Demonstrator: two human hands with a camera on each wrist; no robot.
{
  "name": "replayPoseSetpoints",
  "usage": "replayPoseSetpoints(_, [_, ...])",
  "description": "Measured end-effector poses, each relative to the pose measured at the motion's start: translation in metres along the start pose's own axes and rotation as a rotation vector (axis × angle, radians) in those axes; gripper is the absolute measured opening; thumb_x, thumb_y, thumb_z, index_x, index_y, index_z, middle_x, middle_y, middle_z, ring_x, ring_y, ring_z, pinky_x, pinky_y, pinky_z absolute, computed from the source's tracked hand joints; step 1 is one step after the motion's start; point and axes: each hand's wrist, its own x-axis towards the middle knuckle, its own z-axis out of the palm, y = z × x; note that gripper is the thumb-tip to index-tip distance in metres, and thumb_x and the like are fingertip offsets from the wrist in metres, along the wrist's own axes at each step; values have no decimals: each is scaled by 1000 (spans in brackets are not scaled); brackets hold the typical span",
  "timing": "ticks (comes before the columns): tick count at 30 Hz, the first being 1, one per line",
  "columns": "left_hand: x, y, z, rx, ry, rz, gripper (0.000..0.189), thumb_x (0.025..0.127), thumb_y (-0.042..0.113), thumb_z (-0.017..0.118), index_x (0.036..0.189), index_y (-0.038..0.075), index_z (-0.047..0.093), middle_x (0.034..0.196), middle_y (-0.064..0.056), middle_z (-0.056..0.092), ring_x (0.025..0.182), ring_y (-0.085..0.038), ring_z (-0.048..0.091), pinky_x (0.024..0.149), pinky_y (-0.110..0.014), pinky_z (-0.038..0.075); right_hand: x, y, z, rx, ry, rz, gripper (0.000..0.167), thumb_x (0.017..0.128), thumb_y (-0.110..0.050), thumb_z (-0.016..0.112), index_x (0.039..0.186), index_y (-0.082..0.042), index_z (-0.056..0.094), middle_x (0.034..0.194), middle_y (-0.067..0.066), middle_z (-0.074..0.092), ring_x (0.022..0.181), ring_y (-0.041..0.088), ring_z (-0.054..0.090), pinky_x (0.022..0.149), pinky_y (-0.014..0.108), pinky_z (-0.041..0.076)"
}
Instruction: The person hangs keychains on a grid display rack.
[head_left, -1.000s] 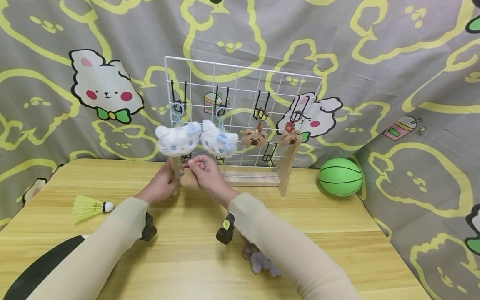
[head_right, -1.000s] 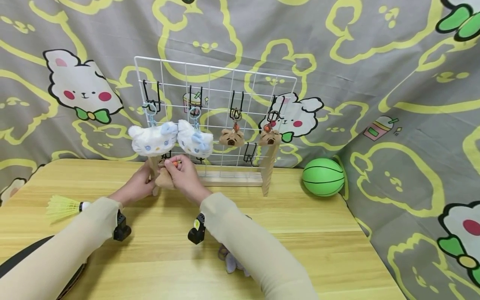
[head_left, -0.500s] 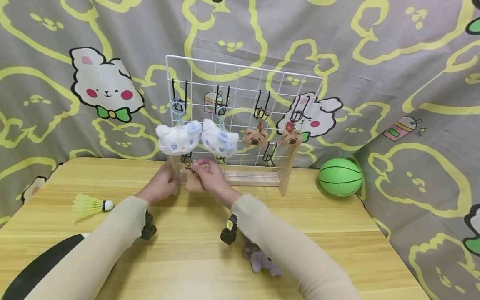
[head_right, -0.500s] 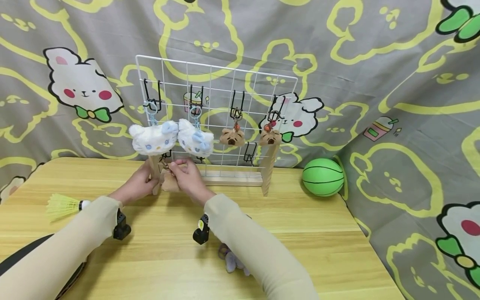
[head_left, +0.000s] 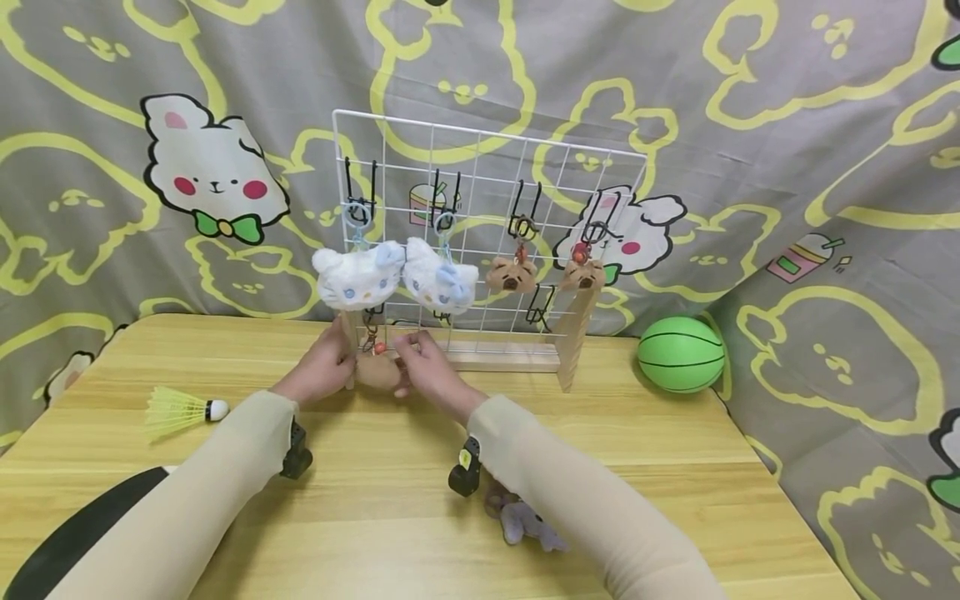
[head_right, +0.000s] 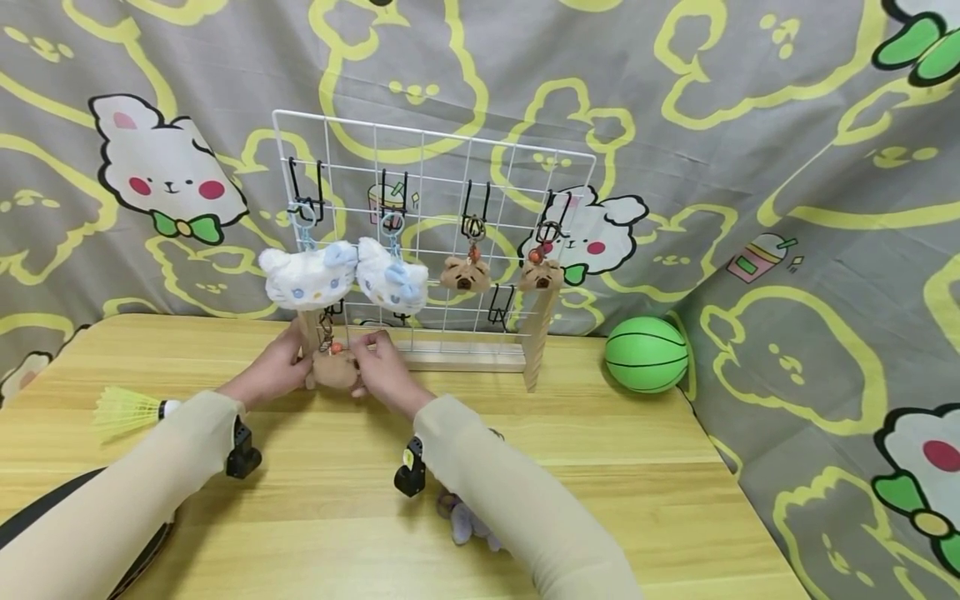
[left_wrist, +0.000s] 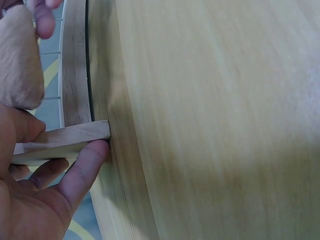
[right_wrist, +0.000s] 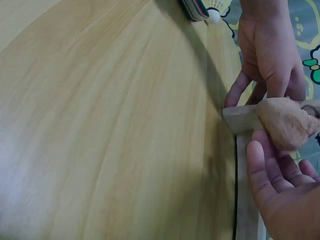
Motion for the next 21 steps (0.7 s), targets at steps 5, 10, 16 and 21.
replayPoseSetpoints(5, [0, 0, 0, -8, 0, -11, 73, 94, -9, 48, 155, -22, 10, 152, -48, 33, 140, -63, 41, 114, -70, 42, -4, 5, -7, -22, -18, 32, 41, 113, -33, 41, 139, -2, 44, 122, 23, 66, 86, 25, 75, 70, 27, 63])
replayPoseSetpoints(10, [0, 0, 0, -32, 1, -12, 75, 93, -8, 50, 156, -20, 12, 153, -47, 33, 142, -62, 39, 116, -71, 39, -14, 9, -15, -38, -50, 41, 40, 114, -33, 40, 138, -1, 44, 120, 24, 69, 78, 18, 72, 72, 31, 64])
replayPoseSetpoints(16, [-1, 1, -2, -105, 11, 10, 71, 94, -9, 53, 156, -18, 19, 152, -45, 38, 142, -62, 41, 117, -72, 36, -41, 13, -31, -137, -178, 12, 36, 113, -28, 41, 136, 0, 45, 123, 29, 68, 94, 38, 75, 81, 43, 66])
replayPoseSetpoints(21, [-1, 1, -1, -135, 1, 3, 76, 94, -8, 52, 159, -18, 12, 157, -45, 32, 146, -61, 36, 119, -72, 33, -69, 12, -52, -297, -280, -54, 33, 113, -27, 45, 131, 1, 49, 126, 29, 68, 106, 43, 73, 84, 45, 65])
